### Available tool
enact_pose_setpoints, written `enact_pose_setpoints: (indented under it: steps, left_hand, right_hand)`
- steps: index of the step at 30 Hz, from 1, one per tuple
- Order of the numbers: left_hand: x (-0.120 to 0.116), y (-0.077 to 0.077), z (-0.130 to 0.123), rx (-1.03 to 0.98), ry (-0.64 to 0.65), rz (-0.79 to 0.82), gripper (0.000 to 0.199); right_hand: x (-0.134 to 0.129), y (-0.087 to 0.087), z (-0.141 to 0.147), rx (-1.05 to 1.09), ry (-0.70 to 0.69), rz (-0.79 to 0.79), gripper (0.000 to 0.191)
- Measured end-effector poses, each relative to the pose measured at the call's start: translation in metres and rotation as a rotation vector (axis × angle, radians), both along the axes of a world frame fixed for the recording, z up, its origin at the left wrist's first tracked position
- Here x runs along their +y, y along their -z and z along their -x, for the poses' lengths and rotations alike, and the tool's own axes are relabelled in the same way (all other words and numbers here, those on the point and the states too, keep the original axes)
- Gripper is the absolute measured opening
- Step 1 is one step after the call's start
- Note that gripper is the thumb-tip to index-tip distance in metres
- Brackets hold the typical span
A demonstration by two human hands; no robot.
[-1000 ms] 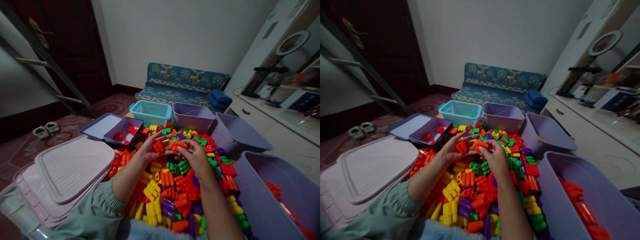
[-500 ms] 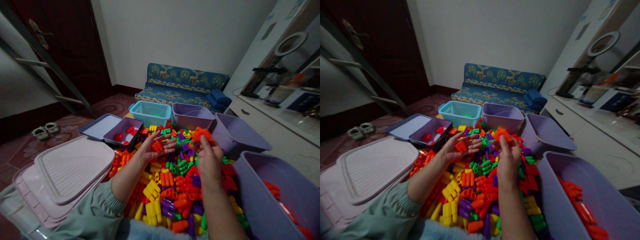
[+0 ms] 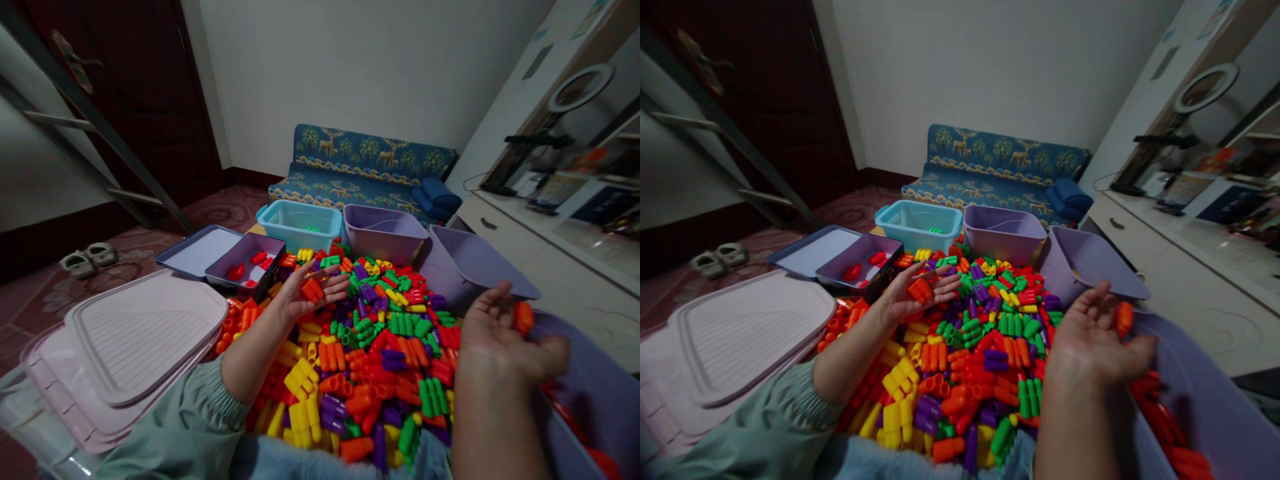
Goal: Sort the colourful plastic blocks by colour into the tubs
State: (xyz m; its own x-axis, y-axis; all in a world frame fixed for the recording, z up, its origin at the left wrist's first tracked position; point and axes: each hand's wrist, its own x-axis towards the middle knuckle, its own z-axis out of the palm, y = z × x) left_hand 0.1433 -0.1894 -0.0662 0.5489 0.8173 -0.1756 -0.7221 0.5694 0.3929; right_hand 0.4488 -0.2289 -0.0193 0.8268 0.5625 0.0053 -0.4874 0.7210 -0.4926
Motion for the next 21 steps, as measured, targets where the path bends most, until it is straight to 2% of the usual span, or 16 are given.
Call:
enact_pose_setpoints:
  steps: [3, 6, 7, 11, 12, 14, 16, 18, 21]
  left_hand:
    - [0.0, -0.001, 0.0, -0.003, 0.004, -0.006, 0.059]
    - [-0.001, -0.001, 0.0, -0.013, 0.027, -0.039, 0.063]
    - [-0.001, -0.001, 0.0, -0.017, 0.042, -0.058, 0.065]
    - [-0.003, -0.002, 0.0, 0.009, 0.095, -0.136, 0.068]
    - [-0.004, -0.003, 0.0, 0.03, 0.098, -0.153, 0.067]
    - [-0.006, -0.005, 0.0, 0.074, 0.096, -0.19, 0.065]
    - [-0.009, -0.007, -0.002, 0.114, 0.094, -0.224, 0.066]
    - [-0.012, -0.009, -0.004, 0.163, 0.104, -0.251, 0.069]
    - [-0.016, -0.012, -0.009, 0.266, 0.118, -0.299, 0.072]
  right_hand:
    - [0.002, 0.003, 0.005, -0.183, -0.056, 0.037, 0.044]
    - [0.0, -0.003, 0.038, -0.319, -0.176, 0.184, 0.02]
    - [-0.002, -0.005, 0.054, -0.385, -0.273, 0.238, 0.016]
    - [-0.016, -0.002, 0.121, -0.993, -0.799, 0.309, 0.038]
    - [-0.02, 0.003, 0.134, -1.122, -0.858, 0.29, 0.046]
    - [-0.026, 0.012, 0.152, -1.379, -0.86, 0.26, 0.06]
    - [-0.029, 0.021, 0.161, -1.598, -0.779, 0.256, 0.067]
    - [-0.03, 0.026, 0.163, -1.743, -0.692, 0.287, 0.065]
    - [-0.03, 0.027, 0.164, -1.854, -0.564, 0.339, 0.049]
